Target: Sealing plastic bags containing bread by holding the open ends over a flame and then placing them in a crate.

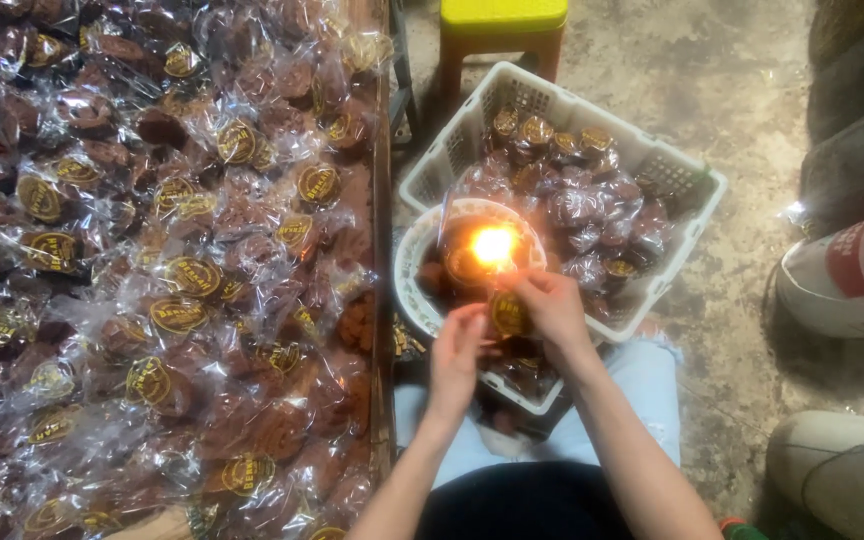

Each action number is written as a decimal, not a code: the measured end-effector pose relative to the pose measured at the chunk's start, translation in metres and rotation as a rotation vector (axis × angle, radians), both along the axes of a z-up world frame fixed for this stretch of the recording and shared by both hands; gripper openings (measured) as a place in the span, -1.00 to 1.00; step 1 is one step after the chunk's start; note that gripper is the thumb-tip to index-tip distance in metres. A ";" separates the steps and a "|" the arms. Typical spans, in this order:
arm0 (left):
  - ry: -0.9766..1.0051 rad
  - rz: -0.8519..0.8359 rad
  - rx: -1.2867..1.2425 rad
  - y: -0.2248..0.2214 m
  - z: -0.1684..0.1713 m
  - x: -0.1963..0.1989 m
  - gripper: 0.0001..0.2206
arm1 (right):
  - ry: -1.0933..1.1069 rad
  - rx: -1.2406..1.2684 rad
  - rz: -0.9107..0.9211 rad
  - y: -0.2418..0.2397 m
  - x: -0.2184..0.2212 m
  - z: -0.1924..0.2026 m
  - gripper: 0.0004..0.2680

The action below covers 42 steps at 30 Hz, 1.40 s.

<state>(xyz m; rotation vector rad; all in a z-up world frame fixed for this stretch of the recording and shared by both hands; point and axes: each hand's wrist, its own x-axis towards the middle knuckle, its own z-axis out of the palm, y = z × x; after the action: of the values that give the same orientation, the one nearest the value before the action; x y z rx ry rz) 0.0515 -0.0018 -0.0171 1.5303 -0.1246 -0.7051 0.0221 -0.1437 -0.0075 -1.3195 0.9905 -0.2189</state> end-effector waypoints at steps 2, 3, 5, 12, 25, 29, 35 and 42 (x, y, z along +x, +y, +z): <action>0.110 -0.027 -0.048 0.001 -0.010 0.000 -0.56 | 0.003 -0.007 -0.005 0.002 0.005 0.016 -0.85; 0.221 -0.057 -0.096 0.001 -0.016 0.000 -0.44 | 0.008 -0.012 -0.013 0.004 0.007 0.024 -0.84; 0.208 -0.081 -0.089 0.000 -0.004 0.002 -0.45 | 0.003 -0.058 -0.030 0.011 -0.003 0.034 -0.84; -0.722 0.047 -0.038 0.006 -0.021 -0.017 -0.62 | -0.196 -0.153 0.000 0.038 -0.060 -0.001 -0.83; -0.615 -0.129 0.010 0.060 0.067 0.041 -0.48 | -0.316 0.061 -0.299 -0.056 -0.124 -0.051 -0.80; -1.035 0.259 0.822 0.116 0.063 0.110 -0.55 | -0.294 0.161 -0.148 -0.061 -0.142 -0.073 -0.84; -1.106 0.324 0.621 0.131 0.053 0.116 -0.91 | -0.077 0.228 0.063 -0.012 -0.128 -0.070 -0.82; -0.407 -0.258 0.102 0.074 0.085 0.040 -0.86 | -0.212 0.380 0.305 0.028 -0.087 0.032 -0.35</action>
<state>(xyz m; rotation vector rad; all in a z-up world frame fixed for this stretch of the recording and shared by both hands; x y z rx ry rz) 0.0910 0.0725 0.0674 1.7596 -0.6079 -0.5985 -0.0654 -0.1152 0.0242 -1.0551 0.6042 0.0615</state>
